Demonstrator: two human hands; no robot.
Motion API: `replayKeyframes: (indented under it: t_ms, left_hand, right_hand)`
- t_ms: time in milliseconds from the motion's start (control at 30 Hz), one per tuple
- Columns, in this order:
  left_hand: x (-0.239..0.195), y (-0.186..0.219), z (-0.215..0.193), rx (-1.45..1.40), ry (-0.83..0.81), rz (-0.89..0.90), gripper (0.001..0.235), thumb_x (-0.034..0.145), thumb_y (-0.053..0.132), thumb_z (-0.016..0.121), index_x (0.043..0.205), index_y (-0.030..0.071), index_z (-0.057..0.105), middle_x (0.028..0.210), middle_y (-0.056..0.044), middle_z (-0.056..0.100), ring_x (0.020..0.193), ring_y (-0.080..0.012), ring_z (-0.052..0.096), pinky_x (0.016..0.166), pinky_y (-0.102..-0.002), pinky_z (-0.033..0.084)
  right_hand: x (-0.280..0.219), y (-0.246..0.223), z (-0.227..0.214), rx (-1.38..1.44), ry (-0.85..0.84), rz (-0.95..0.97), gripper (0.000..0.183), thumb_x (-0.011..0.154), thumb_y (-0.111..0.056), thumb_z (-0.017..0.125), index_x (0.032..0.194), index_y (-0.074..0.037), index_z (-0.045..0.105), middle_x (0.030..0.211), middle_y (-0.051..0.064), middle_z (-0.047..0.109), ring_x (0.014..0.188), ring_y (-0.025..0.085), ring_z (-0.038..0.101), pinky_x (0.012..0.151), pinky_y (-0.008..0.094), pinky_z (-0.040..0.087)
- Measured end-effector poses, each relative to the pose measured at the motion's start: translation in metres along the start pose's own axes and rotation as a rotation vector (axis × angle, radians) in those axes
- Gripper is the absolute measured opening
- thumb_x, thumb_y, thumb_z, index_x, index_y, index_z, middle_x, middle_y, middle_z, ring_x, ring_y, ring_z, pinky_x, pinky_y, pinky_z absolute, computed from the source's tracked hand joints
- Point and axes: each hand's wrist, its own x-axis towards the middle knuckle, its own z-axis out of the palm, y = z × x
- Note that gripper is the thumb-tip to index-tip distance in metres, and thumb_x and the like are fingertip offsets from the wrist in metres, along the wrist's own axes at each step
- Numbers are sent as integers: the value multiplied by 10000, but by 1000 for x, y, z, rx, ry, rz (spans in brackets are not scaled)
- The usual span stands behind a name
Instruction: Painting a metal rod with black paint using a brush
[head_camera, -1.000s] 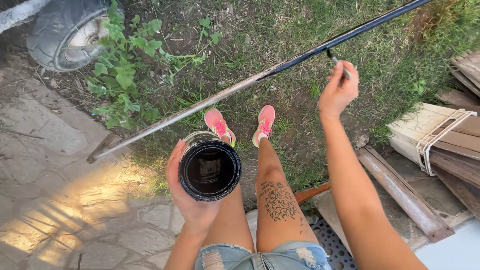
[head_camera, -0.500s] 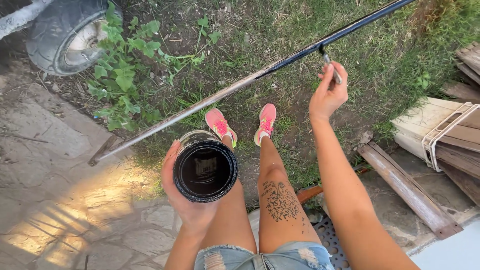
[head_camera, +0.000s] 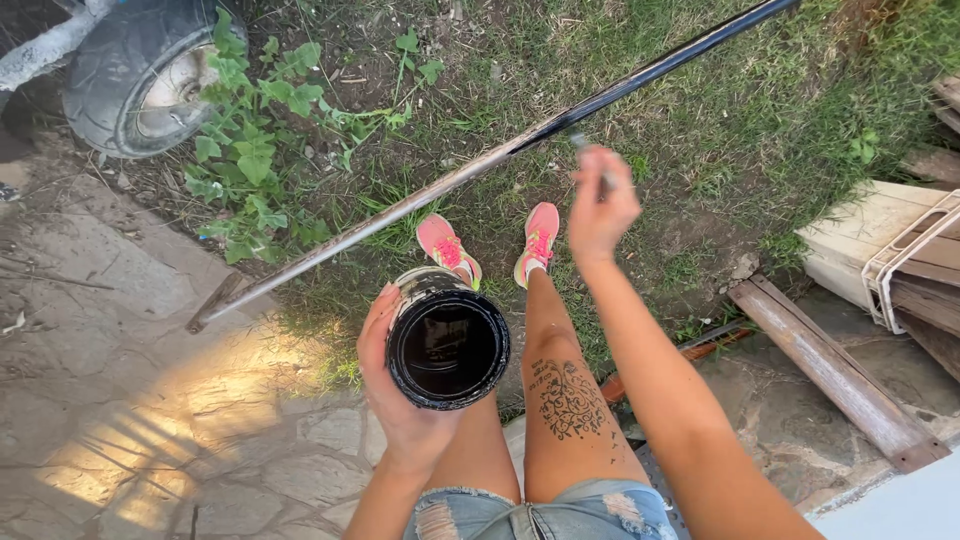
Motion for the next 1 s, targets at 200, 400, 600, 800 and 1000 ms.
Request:
replayKeyframes:
  t_ms: [200,400,600,800,1000]
  left_hand:
    - [0,-3,-1,-22,-17,-15,776,847,246,789,1452,24,357,1489,-238,442,1460,-402,447,1283,-543,361]
    - [4,-5,-2,-15,-27,-1,768,861,267,770,1458,40,343,1494,-236,433,1464,-400,439,1286,-549,350]
    - [11,2,2,-21,-29,11,761,858,259,776,1450,34,354,1495,-236,439,1463,-397,446,1288,-547,352]
    - [12,0,1,-21,-9,19,778,844,200,797,1458,42,345,1498,-262,436,1455,-400,453,1284,-544,359]
    - [15,-1,-3,-33,13,21,775,851,237,790,1455,45,346,1493,-252,444,1454,-405,455,1282,-554,365]
  right_hand:
    - [25,51,-25,63,220,142,160,1068,-108,569,1188,-37,649,1063,159,738,906,187,746,754,276,680]
    - [11,50,-18,-177,35,54,155,1089,-159,550,1177,-95,661,1073,76,731,740,128,694,623,236,599]
    - [-36,5,4,-80,-150,-79,156,1065,-80,575,1186,-2,636,1108,151,710,953,246,699,866,371,592]
    - [2,-3,-25,-182,-62,-151,140,1078,-71,543,1134,22,631,1060,166,691,943,280,673,846,387,559]
    - [-2,19,-17,-397,-264,-268,189,1059,-66,598,1197,62,619,1053,191,669,922,308,608,809,403,543]
